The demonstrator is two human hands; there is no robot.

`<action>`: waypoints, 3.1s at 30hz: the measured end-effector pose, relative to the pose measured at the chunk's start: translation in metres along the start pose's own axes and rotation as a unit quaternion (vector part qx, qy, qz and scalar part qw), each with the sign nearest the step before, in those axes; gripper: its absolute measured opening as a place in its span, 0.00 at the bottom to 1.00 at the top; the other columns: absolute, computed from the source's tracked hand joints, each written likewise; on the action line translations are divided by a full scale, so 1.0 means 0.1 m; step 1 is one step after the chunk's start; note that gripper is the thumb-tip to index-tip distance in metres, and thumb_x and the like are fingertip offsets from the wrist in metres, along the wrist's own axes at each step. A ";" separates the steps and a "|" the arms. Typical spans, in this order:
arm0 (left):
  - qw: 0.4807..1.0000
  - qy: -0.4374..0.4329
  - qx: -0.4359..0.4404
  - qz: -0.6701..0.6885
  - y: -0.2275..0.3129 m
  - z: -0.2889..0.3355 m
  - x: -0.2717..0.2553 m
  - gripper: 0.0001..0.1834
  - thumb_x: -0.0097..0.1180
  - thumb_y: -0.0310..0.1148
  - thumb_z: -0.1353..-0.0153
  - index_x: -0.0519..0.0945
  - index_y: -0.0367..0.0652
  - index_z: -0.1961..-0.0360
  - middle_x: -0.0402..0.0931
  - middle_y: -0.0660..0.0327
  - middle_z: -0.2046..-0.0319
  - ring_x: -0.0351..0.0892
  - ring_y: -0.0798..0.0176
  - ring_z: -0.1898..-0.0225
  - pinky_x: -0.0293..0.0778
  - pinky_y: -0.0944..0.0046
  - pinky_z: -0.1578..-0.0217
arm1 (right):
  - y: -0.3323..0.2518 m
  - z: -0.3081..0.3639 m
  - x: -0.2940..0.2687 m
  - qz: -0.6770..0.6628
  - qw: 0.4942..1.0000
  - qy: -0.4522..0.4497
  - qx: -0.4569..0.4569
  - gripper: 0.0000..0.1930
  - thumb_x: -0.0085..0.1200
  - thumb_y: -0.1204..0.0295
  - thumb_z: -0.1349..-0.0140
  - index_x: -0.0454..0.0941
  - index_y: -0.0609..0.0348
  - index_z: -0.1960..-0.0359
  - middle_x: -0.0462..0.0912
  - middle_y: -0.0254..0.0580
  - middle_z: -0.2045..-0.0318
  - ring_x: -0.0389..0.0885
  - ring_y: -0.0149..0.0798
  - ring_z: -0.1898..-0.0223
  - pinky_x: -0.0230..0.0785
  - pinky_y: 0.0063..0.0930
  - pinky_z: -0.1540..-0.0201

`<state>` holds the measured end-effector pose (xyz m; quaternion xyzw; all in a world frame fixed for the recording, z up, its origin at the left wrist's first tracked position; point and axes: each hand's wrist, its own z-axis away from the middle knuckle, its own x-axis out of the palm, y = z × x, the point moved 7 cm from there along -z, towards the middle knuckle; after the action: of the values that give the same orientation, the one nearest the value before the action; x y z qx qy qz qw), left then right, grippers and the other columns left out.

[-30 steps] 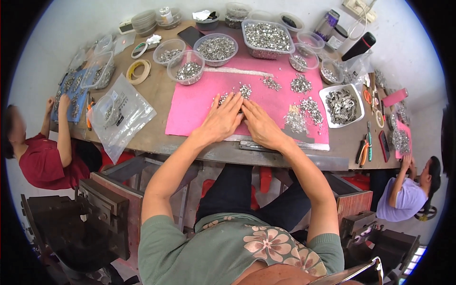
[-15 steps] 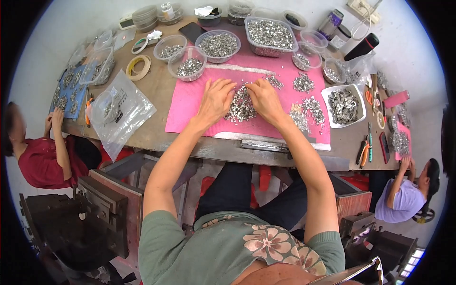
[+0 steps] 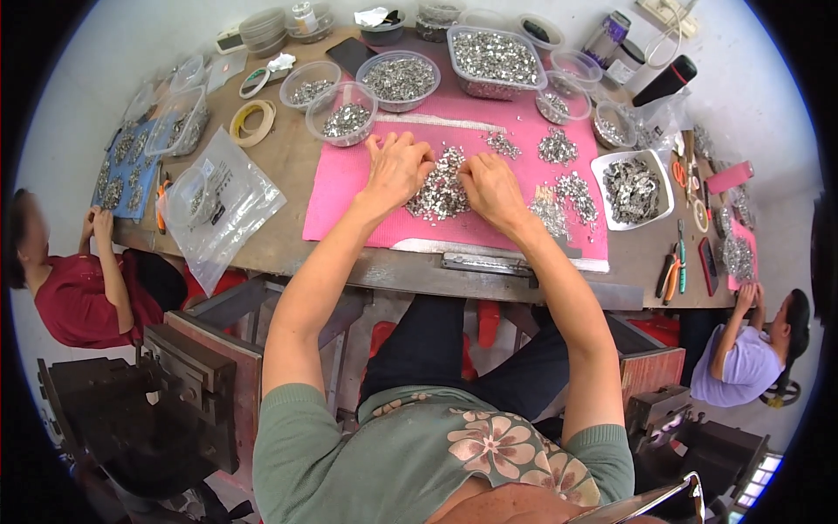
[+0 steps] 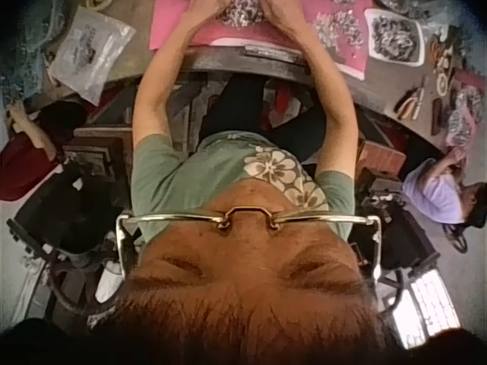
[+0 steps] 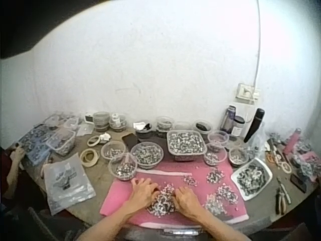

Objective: The person operates a manual press briefly, then sorts small decorative metal components by hand into a guide on a workbench.

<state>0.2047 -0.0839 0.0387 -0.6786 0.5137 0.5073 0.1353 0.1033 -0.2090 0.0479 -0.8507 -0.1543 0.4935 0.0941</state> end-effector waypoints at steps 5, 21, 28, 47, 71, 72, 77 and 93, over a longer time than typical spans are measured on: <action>0.999 -0.005 0.017 0.031 -0.03 0.08 -0.03 0.05 0.64 0.34 0.41 0.84 0.49 0.64 0.74 0.61 0.65 0.73 0.56 0.55 0.57 0.41 0.43 | -0.09 0.35 -0.27 -0.067 0.995 -0.053 0.057 0.05 0.60 0.76 0.41 0.77 0.63 0.67 0.80 0.51 0.68 0.78 0.54 0.62 0.71 0.46 0.56; 0.998 0.035 0.058 0.003 0.65 0.24 0.13 0.08 0.69 0.36 0.44 0.88 0.52 0.63 0.76 0.66 0.67 0.74 0.60 0.57 0.56 0.40 0.40 | -0.10 0.69 -0.36 -0.076 0.991 -0.034 0.106 0.06 0.64 0.76 0.42 0.80 0.65 0.68 0.81 0.48 0.71 0.81 0.50 0.67 0.73 0.41 0.62; 0.997 0.071 0.040 0.008 0.58 0.27 0.10 0.05 0.69 0.34 0.45 0.86 0.50 0.67 0.76 0.65 0.67 0.74 0.59 0.57 0.56 0.39 0.40 | -0.06 0.71 -0.32 -0.085 0.989 -0.025 0.117 0.07 0.65 0.74 0.44 0.80 0.62 0.69 0.80 0.49 0.69 0.79 0.54 0.63 0.72 0.46 0.58; 0.996 0.039 0.075 0.028 0.60 0.28 0.01 0.02 0.66 0.34 0.42 0.88 0.51 0.68 0.78 0.66 0.67 0.74 0.59 0.58 0.54 0.37 0.40 | -0.12 0.69 -0.35 -0.101 0.985 -0.068 0.120 0.05 0.63 0.74 0.43 0.83 0.63 0.69 0.79 0.48 0.69 0.79 0.53 0.62 0.72 0.45 0.57; 0.795 -0.005 -0.197 0.573 0.36 0.64 0.03 0.04 0.54 0.28 0.28 0.74 0.40 0.57 0.79 0.64 0.64 0.76 0.73 0.62 0.73 0.68 0.58 | -0.66 1.05 -0.45 -0.166 0.982 0.044 0.084 0.05 0.63 0.80 0.43 0.79 0.62 0.66 0.79 0.44 0.68 0.78 0.49 0.64 0.69 0.40 0.59; 0.799 -0.001 -0.194 0.570 0.33 0.68 0.02 0.04 0.54 0.28 0.28 0.74 0.40 0.57 0.79 0.64 0.64 0.76 0.73 0.62 0.73 0.68 0.58 | -0.67 1.06 -0.45 -0.157 0.983 0.044 0.086 0.06 0.63 0.80 0.43 0.79 0.62 0.66 0.79 0.43 0.68 0.78 0.48 0.64 0.69 0.40 0.59; 0.609 -0.031 -0.257 0.750 0.32 0.86 0.12 0.04 0.55 0.29 0.27 0.75 0.42 0.56 0.79 0.62 0.62 0.76 0.70 0.60 0.73 0.68 0.54 | -0.70 1.07 -0.49 -0.129 0.986 0.039 0.096 0.06 0.64 0.80 0.43 0.80 0.62 0.65 0.80 0.44 0.67 0.80 0.49 0.63 0.71 0.38 0.59; 0.780 -0.022 -0.218 0.586 0.38 0.97 0.08 0.04 0.57 0.31 0.28 0.76 0.43 0.58 0.79 0.64 0.63 0.74 0.70 0.61 0.72 0.66 0.56 | -0.62 1.08 -0.44 -0.173 0.976 0.050 0.122 0.05 0.63 0.79 0.41 0.80 0.62 0.66 0.80 0.43 0.69 0.80 0.48 0.64 0.68 0.39 0.58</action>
<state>0.1201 -0.0365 0.0016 -0.2471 0.6847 0.6020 -0.3281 -0.0218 -0.1663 0.0497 -0.8169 -0.2327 0.4417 0.2890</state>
